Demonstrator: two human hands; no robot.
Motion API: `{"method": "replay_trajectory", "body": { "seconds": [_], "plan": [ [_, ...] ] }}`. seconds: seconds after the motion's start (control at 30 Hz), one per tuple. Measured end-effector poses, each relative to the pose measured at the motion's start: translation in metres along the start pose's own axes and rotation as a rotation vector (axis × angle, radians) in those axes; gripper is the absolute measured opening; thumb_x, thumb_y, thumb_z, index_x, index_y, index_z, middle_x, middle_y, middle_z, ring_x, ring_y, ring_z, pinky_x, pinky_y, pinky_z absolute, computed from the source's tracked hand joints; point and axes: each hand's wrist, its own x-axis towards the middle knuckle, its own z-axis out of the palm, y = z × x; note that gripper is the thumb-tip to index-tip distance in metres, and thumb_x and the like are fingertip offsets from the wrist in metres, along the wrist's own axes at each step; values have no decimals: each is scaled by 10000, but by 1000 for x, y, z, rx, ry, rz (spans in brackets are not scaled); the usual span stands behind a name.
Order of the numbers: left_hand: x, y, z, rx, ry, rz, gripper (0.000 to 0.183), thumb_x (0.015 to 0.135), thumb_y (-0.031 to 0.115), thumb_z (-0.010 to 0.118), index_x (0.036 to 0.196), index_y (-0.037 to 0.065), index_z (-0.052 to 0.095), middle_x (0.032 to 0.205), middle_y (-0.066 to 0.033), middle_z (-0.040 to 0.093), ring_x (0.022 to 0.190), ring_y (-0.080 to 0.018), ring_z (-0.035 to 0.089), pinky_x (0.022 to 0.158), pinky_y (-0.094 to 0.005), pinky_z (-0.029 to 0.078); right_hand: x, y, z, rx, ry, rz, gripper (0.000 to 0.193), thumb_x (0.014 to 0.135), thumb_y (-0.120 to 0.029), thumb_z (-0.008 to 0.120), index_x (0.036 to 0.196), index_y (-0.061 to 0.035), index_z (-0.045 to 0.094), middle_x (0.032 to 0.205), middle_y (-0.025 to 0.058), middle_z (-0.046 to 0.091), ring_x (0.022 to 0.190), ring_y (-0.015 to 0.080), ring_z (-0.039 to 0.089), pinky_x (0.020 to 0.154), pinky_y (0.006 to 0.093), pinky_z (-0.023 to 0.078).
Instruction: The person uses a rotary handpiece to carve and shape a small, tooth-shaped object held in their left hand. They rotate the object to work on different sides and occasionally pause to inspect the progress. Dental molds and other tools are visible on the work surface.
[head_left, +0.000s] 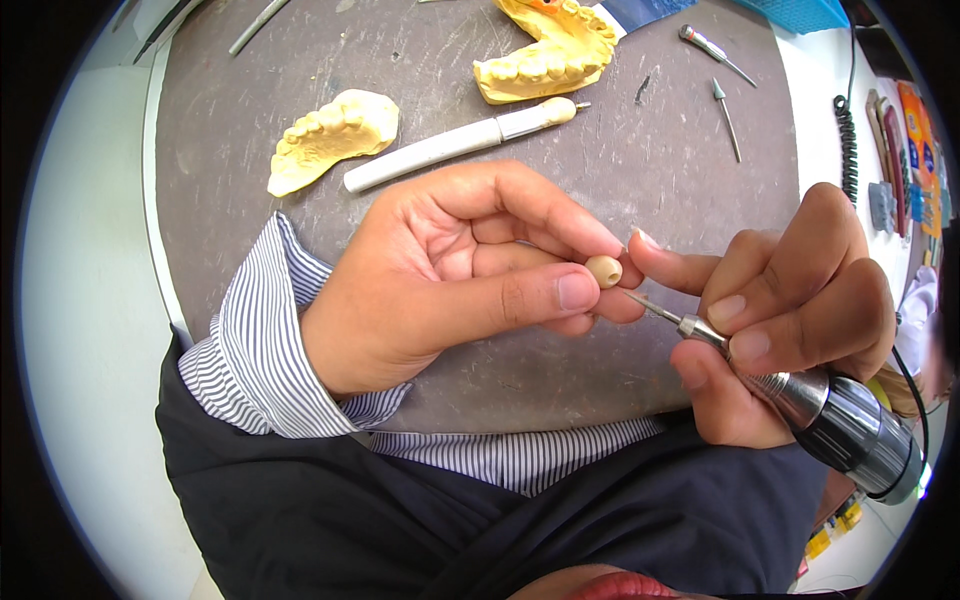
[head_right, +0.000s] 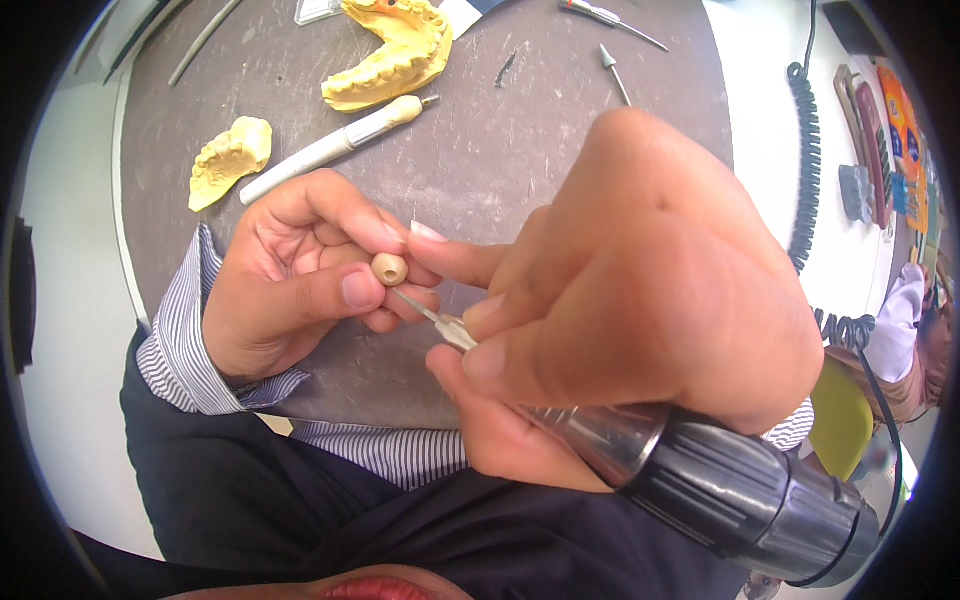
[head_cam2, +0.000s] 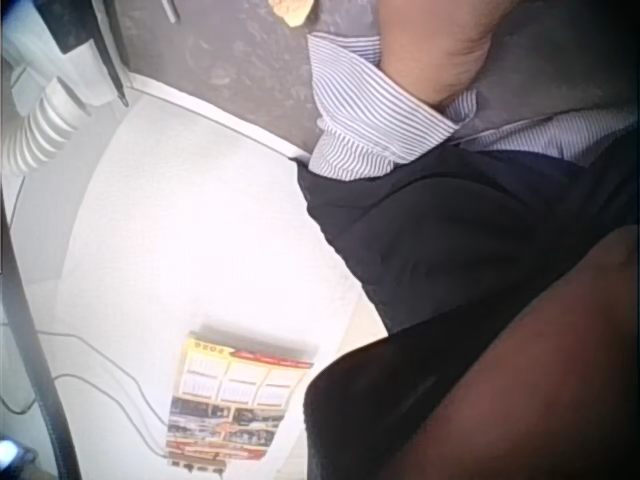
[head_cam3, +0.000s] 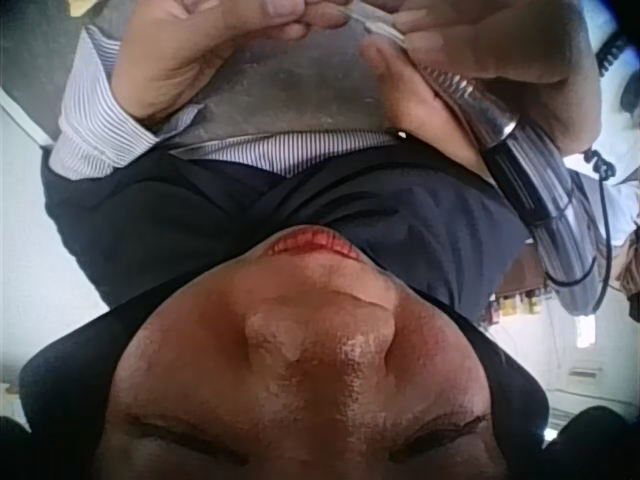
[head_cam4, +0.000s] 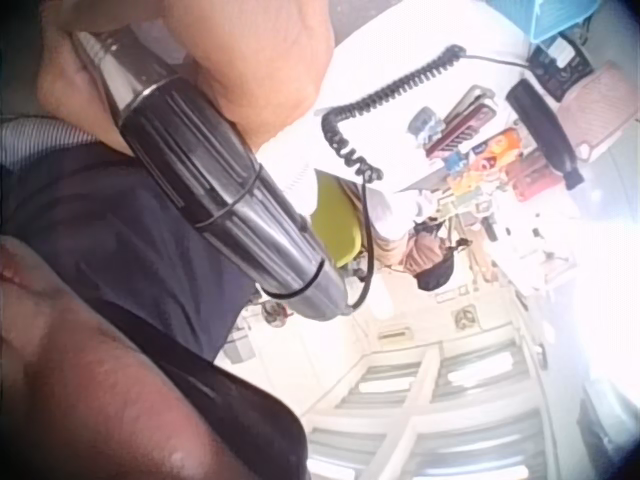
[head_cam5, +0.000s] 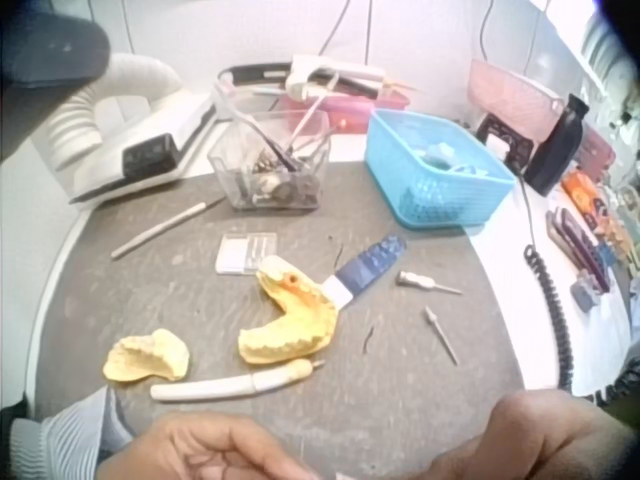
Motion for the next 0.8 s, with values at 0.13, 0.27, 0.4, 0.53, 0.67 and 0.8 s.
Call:
{"method": "replay_trajectory", "body": {
  "seconds": [0.13, 0.27, 0.4, 0.53, 0.67, 0.8],
  "plan": [
    [-1, -1, 1, -15, 19, -5, 173, 773, -46, 545, 936, -15, 495, 942, -193, 563, 876, -232, 601, 711, -253, 517, -2, -3, 10, -1, 100, 31, 309, 596, 104, 657, 733, -96, 467, 750, 51, 400, 587, 82, 488, 776, 451, 510],
    [-4, 0, -1, 1, 31, 23, 169, 769, -56, 542, 927, -10, 500, 928, -178, 560, 873, -232, 601, 710, -255, 517, -1, -3, 13, -9, 128, 39, 305, 599, 105, 657, 744, -88, 471, 752, 56, 403, 583, 81, 494, 769, 438, 515],
    [-3, 0, -2, 17, 29, 34, 170, 765, -67, 538, 920, -7, 501, 922, -170, 557, 869, -234, 601, 717, -261, 517, -1, -5, 16, -26, 148, 61, 303, 601, 105, 658, 755, -80, 475, 755, 61, 407, 579, 79, 500, 763, 426, 520],
    [0, 0, 1, 39, 37, 54, 176, 762, -85, 528, 916, -4, 502, 925, -171, 555, 865, -233, 601, 732, -273, 515, 0, -6, 14, -26, 156, 79, 300, 604, 106, 658, 766, -72, 479, 758, 65, 410, 575, 77, 506, 756, 413, 524],
    [1, -3, 0, 59, 25, 82, 184, 760, -100, 519, 916, -4, 503, 926, -173, 555, 862, -227, 598, 749, -292, 512, 1, -7, 14, -40, 184, 94, 298, 606, 106, 658, 778, -64, 483, 761, 70, 413, 571, 75, 513, 749, 401, 529],
    [4, -5, 0, 94, 30, 109, 186, 757, -105, 521, 916, -10, 504, 935, -176, 555, 862, -224, 594, 760, -305, 508, 4, -3, 16, 15, 221, 49, 302, 606, 122, 647, 782, -58, 479, 769, 75, 419, 569, 79, 517, 754, 376, 529]
  ]
}}
